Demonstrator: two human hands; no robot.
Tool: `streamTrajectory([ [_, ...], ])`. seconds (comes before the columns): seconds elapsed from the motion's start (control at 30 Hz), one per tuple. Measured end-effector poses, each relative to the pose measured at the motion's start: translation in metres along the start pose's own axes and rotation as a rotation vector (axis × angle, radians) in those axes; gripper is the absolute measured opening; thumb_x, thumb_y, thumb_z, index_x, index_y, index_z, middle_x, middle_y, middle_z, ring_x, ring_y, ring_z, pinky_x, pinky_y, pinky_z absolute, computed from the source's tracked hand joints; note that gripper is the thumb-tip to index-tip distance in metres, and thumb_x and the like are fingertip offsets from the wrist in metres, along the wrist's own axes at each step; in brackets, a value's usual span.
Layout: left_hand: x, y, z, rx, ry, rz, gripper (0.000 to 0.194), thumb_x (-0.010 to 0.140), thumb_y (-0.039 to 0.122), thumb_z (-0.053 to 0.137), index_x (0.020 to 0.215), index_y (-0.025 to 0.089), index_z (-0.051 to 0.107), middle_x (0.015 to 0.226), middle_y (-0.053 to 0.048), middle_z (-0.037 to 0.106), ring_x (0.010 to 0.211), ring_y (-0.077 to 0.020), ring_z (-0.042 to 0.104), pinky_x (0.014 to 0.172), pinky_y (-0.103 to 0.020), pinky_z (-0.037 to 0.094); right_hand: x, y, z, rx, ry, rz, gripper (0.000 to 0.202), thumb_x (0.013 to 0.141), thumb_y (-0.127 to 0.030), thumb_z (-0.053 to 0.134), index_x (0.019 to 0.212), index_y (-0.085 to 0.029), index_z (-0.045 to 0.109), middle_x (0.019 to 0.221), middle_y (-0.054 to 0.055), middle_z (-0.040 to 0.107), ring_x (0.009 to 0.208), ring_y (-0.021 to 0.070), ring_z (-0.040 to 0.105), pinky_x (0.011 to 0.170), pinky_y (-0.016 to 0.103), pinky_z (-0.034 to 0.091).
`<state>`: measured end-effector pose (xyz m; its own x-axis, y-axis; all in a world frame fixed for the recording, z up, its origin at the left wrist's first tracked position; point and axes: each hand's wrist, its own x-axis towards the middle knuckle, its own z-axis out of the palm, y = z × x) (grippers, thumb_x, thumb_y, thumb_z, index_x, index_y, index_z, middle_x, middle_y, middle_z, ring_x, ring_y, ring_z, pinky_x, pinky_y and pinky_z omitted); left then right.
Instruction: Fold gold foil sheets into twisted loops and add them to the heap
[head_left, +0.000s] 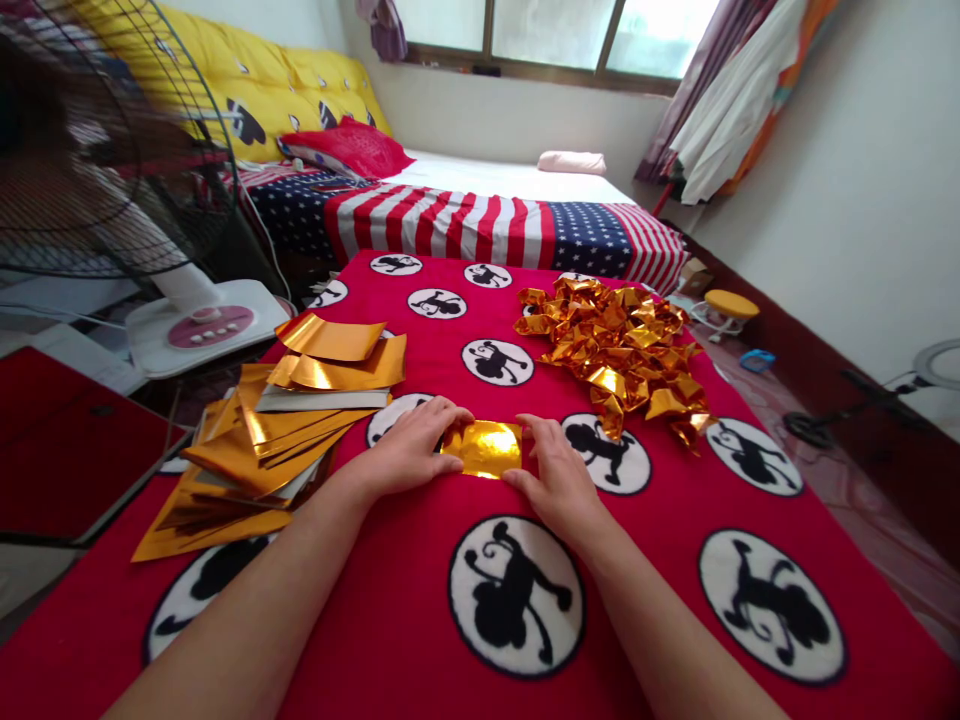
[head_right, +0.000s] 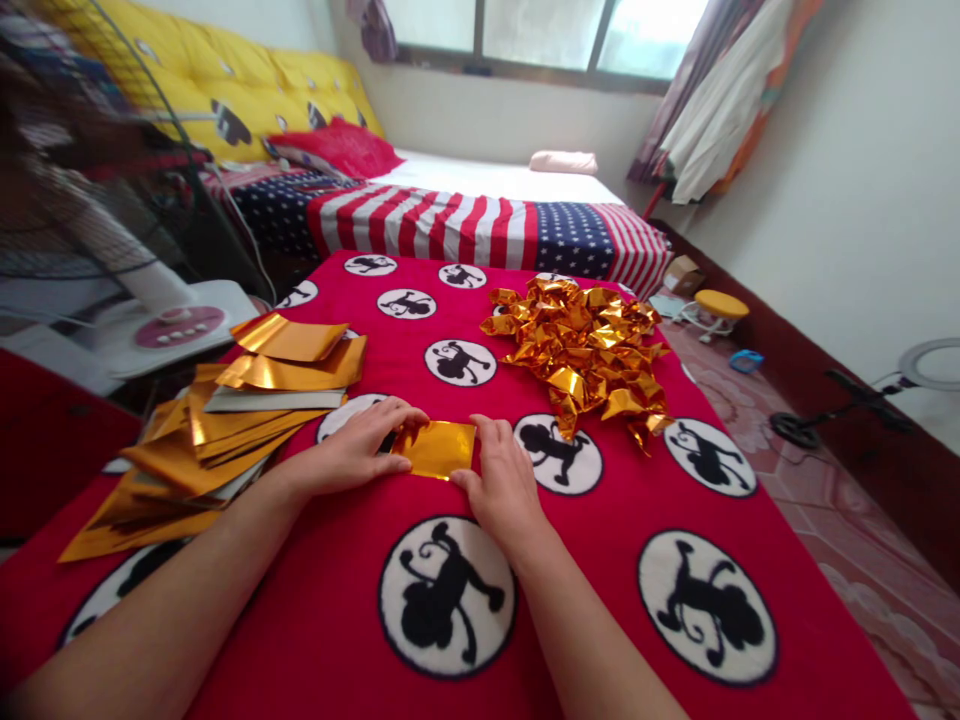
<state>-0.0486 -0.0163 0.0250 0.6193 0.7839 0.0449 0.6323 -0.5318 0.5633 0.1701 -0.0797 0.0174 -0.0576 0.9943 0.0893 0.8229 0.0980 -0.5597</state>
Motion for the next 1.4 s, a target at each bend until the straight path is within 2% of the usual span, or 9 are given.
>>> streamTrajectory([
  [0.2, 0.0, 0.001, -0.002, -0.007, -0.013, 0.002, 0.05, 0.071, 0.022, 0.072, 0.117, 0.025, 0.055, 0.111, -0.004, 0.056, 0.105, -0.0223, 0.052, 0.09, -0.034, 0.043, 0.005, 0.017, -0.012, 0.265, -0.081, -0.005, 0.053, 0.068, -0.01, 0.06, 0.119, -0.02, 0.05, 0.11, 0.005, 0.058, 0.088, 0.0165, 0.059, 0.086, 0.035, 0.05],
  [0.3, 0.0, 0.001, 0.0, 0.0, 0.008, 0.0, 0.05, 0.07, 0.024, 0.074, 0.117, 0.025, 0.055, 0.111, -0.005, 0.056, 0.105, -0.0231, 0.052, 0.089, -0.035, 0.044, 0.002, 0.005, -0.012, 0.281, 0.069, 0.068, 0.036, 0.077, -0.023, 0.059, 0.113, -0.018, 0.056, 0.112, 0.01, 0.061, 0.098, 0.0218, 0.06, 0.092, 0.041, 0.049],
  [0.37, 0.0, -0.001, 0.002, 0.01, 0.018, 0.009, 0.05, 0.069, 0.024, 0.073, 0.116, 0.025, 0.055, 0.111, -0.005, 0.057, 0.105, -0.0234, 0.052, 0.088, -0.035, 0.044, -0.006, -0.017, -0.004, 0.195, 0.192, -0.013, 0.052, 0.082, -0.036, 0.059, 0.128, -0.014, 0.049, 0.133, 0.016, 0.052, 0.126, 0.0278, 0.047, 0.108, 0.047, 0.036],
  [0.47, 0.001, -0.005, 0.005, 0.041, 0.048, 0.025, 0.043, 0.075, 0.022, 0.066, 0.117, 0.023, 0.055, 0.112, -0.006, 0.057, 0.106, -0.0236, 0.052, 0.092, -0.037, 0.044, -0.022, -0.058, 0.018, 0.155, -0.045, -0.191, 0.088, 0.085, -0.053, 0.055, 0.151, -0.008, 0.016, 0.157, 0.018, 0.021, 0.146, 0.0286, 0.015, 0.117, 0.049, 0.02],
  [0.6, 0.001, -0.007, 0.007, 0.052, 0.056, 0.051, 0.038, 0.082, 0.017, 0.054, 0.12, 0.022, 0.054, 0.114, -0.008, 0.057, 0.107, -0.0224, 0.053, 0.094, -0.038, 0.043, -0.03, -0.082, 0.043, 0.07, -0.216, -0.2, 0.115, 0.075, -0.077, 0.049, 0.151, -0.001, 0.008, 0.158, 0.021, 0.004, 0.147, 0.0317, 0.001, 0.118, 0.05, 0.015],
  [0.97, 0.0, 0.002, -0.004, 0.007, 0.012, 0.005, 0.05, 0.07, 0.023, 0.073, 0.117, 0.025, 0.057, 0.11, -0.005, 0.059, 0.102, -0.0217, 0.055, 0.087, -0.033, 0.045, -0.033, -0.012, 0.018, -0.402, -0.063, -0.145, 0.092, 0.083, -0.067, 0.048, 0.149, -0.007, 0.027, 0.156, 0.018, 0.02, 0.146, 0.0294, 0.015, 0.116, 0.051, 0.019],
  [1.17, 0.002, 0.056, -0.009, 0.284, 0.17, -0.21, 0.022, 0.078, 0.028, 0.067, 0.097, 0.019, 0.069, 0.101, -0.011, 0.064, 0.102, -0.0317, 0.056, 0.094, -0.049, 0.041, -0.035, -0.01, 0.026, -0.407, -0.003, -0.165, 0.092, 0.081, -0.064, 0.051, 0.148, -0.005, 0.028, 0.156, 0.019, 0.02, 0.145, 0.031, 0.017, 0.116, 0.051, 0.017],
  [1.3, 0.007, 0.085, 0.019, 0.117, 0.1, 0.12, 0.054, 0.093, 0.046, 0.046, 0.142, 0.023, 0.041, 0.149, -0.01, 0.04, 0.137, -0.026, 0.035, 0.112, -0.045, 0.027, -0.035, -0.007, 0.029, -0.396, 0.028, -0.219, 0.078, 0.084, -0.047, 0.053, 0.148, -0.01, 0.03, 0.156, 0.017, 0.024, 0.145, 0.0323, 0.016, 0.115, 0.054, 0.017],
  [1.4, 0.01, 0.074, 0.043, 0.1, -0.017, 0.198, 0.068, 0.092, 0.06, 0.035, 0.15, 0.027, 0.024, 0.159, -0.008, 0.02, 0.146, -0.0264, 0.017, 0.116, -0.049, 0.017, -0.035, -0.008, 0.028, -0.4, 0.039, -0.215, 0.075, 0.081, -0.035, 0.055, 0.149, -0.012, 0.031, 0.155, 0.015, 0.027, 0.145, 0.0326, 0.017, 0.115, 0.054, 0.017],
])
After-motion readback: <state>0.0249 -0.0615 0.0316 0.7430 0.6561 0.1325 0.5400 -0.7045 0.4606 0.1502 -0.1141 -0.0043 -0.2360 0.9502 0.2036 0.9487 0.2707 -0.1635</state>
